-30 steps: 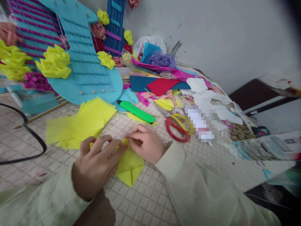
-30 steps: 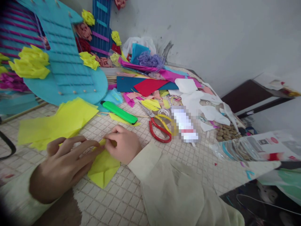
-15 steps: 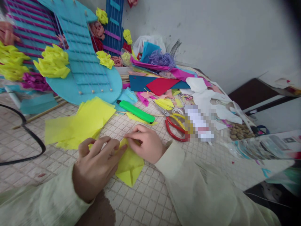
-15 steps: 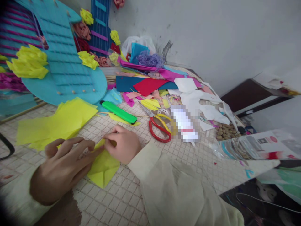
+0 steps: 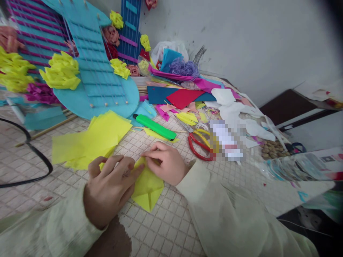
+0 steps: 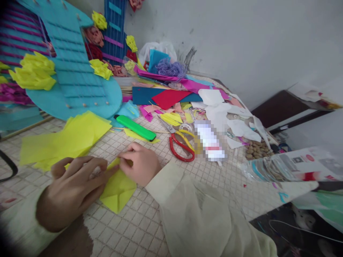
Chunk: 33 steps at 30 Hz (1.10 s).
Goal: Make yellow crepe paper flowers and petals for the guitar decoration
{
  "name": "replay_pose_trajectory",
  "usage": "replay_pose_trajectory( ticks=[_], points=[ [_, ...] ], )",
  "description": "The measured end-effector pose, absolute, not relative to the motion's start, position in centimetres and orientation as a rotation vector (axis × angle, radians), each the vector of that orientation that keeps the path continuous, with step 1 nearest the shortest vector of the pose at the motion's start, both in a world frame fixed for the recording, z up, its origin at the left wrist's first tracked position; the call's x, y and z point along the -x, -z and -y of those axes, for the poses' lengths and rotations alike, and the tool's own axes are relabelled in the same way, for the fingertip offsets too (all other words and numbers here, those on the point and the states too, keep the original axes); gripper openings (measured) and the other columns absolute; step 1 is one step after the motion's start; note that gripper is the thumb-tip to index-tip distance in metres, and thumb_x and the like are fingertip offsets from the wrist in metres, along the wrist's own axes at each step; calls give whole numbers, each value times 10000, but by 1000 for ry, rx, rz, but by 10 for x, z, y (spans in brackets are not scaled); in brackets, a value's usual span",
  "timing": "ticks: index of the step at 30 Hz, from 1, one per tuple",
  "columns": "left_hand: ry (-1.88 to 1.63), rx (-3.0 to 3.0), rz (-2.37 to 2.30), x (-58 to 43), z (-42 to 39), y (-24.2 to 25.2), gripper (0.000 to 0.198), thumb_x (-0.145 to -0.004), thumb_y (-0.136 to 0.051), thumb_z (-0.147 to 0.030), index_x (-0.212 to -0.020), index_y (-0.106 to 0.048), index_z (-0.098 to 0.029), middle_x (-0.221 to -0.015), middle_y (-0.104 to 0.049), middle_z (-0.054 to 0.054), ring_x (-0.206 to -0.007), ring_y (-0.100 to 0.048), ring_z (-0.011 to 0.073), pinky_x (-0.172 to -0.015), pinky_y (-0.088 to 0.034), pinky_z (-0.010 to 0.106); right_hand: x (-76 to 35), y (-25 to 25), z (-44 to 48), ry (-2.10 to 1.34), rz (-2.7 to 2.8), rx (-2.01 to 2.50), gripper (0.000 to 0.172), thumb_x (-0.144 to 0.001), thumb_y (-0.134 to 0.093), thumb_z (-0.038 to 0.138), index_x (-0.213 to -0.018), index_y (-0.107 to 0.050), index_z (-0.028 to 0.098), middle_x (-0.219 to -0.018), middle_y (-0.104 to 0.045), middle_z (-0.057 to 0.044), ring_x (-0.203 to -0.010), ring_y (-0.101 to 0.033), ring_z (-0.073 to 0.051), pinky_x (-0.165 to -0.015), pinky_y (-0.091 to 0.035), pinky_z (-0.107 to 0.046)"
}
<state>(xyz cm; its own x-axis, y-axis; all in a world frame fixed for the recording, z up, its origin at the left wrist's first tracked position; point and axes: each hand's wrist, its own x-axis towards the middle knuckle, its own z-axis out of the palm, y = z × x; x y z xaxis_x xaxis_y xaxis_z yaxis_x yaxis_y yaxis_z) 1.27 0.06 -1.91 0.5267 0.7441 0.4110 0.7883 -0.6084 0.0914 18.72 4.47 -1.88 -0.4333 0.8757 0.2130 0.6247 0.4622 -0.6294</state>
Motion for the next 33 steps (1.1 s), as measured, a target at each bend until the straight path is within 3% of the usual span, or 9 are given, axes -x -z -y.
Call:
replay_pose_trajectory(
  ticks=[17, 25, 33],
  points=[
    [674, 2696, 1347, -11, -2, 20, 303, -821, -422, -140, -977, -644, -274, -862, -631, 51, -831, -541, 276, -734, -325, 495, -188, 21, -45, -618, 2191, 1225, 201, -784, -524, 160, -873, -701, 191, -820, -607, -17, -645, -532, -99, -630, -424, -231],
    [642, 2655, 1398, -13, 0, 17, 297, -841, -394, -162, -932, -656, -269, -764, -591, 36, -762, -539, 243, -738, -319, 482, -193, 19, -45, -605, 2137, 1223, 280, -783, -500, 141, -1023, -642, 160, -774, -592, -27, -636, -521, -113, -617, -430, -240],
    [784, 2671, 1411, -10, -2, 25, 329, -818, -439, -148, -1036, -625, -309, -766, -561, 23, -761, -530, 220, -740, -327, 459, -196, 13, -40, -842, 2063, 1321, 323, -737, -550, 132, -1050, -614, 175, -706, -623, 9, -512, -468, -80, -531, -408, -216]
  ],
)
